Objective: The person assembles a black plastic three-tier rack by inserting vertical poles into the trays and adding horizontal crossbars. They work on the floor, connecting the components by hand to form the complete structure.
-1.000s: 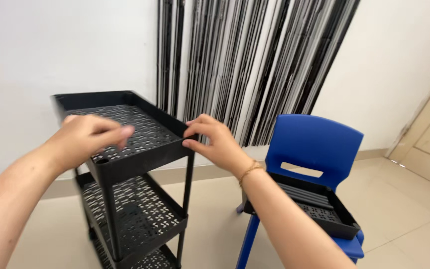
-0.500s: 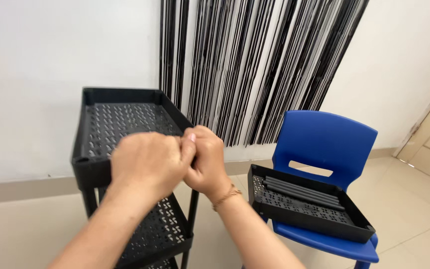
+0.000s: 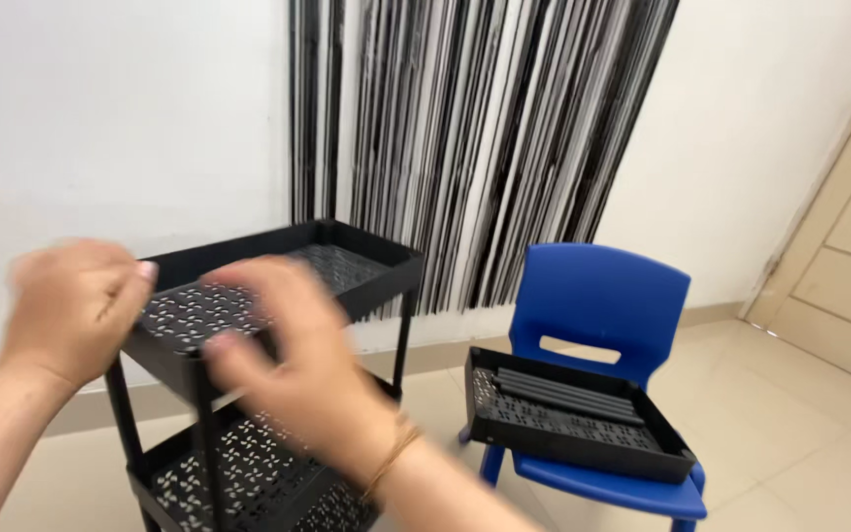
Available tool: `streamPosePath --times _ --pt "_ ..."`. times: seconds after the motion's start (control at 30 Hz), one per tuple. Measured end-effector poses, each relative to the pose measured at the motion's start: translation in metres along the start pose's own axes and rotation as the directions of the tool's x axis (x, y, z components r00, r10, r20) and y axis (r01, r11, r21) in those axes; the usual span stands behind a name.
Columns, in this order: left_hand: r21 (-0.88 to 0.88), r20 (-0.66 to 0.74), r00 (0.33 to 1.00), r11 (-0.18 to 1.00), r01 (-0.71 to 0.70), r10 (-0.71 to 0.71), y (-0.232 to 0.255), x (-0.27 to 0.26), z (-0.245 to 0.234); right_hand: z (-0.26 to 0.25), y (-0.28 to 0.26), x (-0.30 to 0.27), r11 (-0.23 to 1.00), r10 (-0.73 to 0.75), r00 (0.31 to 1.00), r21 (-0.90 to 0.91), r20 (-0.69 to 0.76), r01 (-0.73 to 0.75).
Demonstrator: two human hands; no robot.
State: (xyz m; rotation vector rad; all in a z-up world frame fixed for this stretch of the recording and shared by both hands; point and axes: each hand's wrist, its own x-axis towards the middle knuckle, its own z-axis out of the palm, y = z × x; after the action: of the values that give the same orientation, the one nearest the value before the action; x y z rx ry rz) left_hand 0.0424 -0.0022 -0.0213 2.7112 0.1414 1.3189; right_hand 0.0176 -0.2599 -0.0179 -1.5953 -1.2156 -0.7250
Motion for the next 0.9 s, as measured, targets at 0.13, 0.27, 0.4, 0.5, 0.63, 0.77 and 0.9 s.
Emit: streamPosePath --times 0.13,0.27,0.4,0.5,0.63,0.77,0.9 --pt "-0.229 0.058 0.891 0.863 0.450 -0.449 -0.012 -0.008 0.019 -0.059 0.100 0.037 0.919 -0.010 0.991 -0.392 -0.134 -0.044" --pt "-0.579 0.302 0.843 0.617 0.533 -0.446 -0.003 -0.020 0.039 -0.090 0.172 0.028 0.830 0.233 0.972 -0.529 0.039 -0.177" --pt "-0.509 0.608 0.664 0.428 0.747 -0.435 -0.022 0.001 0.005 -0.096 0.175 0.020 0.623 0.540 0.837 -0.626 -0.089 -0.469" --pt "-0.302 0.746 0.486 0.420 0.856 -0.455 -0.035 0.022 -0.024 -0.096 0.155 0.033 0.518 0.696 0.711 -0.615 -0.101 -0.594" --pt "-0.178 0.670 0.456 0.469 0.865 -0.586 -0.025 0.035 -0.015 -0.090 0.122 0.062 0.299 0.952 0.300 -0.409 0.062 -0.862" --pt "-0.178 0.468 0.699 0.717 0.674 -0.541 -0.034 0.022 0.013 -0.081 0.096 0.062 0.241 0.970 0.230 -0.406 0.076 -0.881" --pt "-0.073 0.443 0.762 0.828 0.555 -0.472 -0.055 0.032 0.032 -0.083 0.104 0.055 0.355 0.934 0.352 -0.326 0.069 -0.877"
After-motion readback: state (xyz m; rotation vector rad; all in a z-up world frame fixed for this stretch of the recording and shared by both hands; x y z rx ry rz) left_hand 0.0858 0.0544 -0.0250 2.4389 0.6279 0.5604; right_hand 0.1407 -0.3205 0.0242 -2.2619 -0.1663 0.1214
